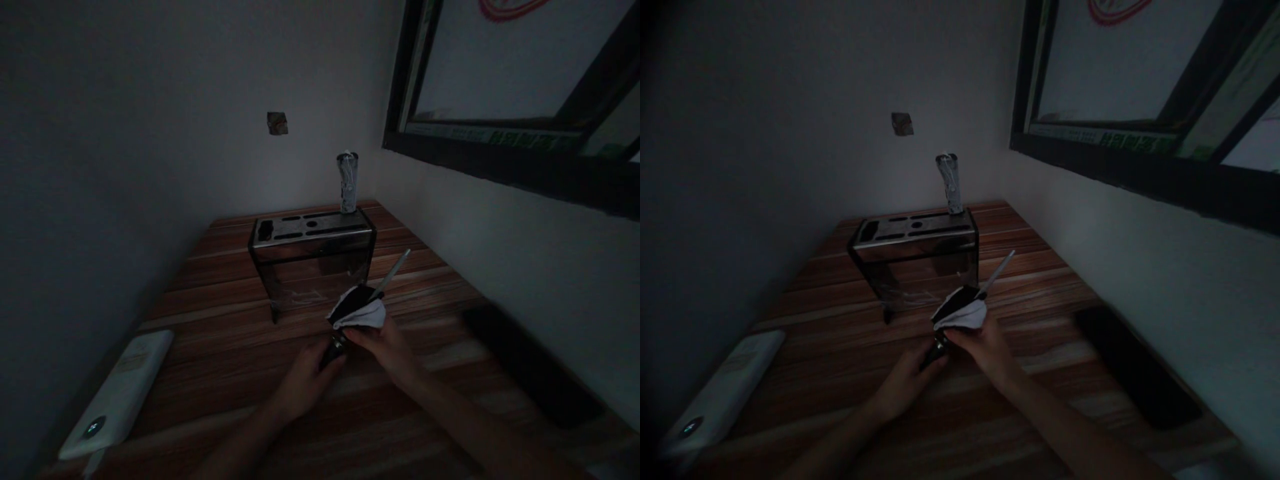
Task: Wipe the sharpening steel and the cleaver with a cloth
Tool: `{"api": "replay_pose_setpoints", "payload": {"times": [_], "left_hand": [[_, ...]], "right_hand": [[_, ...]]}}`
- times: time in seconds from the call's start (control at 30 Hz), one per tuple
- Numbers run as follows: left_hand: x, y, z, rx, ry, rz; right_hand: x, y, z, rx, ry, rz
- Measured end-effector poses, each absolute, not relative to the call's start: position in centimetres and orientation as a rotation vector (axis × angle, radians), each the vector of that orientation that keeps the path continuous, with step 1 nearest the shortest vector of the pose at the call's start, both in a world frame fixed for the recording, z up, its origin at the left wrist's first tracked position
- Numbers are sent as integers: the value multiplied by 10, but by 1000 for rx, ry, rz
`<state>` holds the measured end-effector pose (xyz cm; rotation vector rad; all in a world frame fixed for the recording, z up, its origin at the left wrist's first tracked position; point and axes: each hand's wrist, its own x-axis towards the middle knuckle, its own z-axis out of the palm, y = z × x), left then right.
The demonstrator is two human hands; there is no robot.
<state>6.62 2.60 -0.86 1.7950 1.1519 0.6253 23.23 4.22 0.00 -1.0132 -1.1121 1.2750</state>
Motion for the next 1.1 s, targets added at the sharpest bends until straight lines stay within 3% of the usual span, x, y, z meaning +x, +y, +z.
{"api": "replay_pose_setpoints", "payload": {"times": [0.63,1.1], "left_hand": [[65,30,-3,1702,1089,605],[64,30,-2,1661,1128,566]], "right_hand": [[232,39,1,-980,-1208,1316],[247,54,14,-1007,-1060,1135]]}}
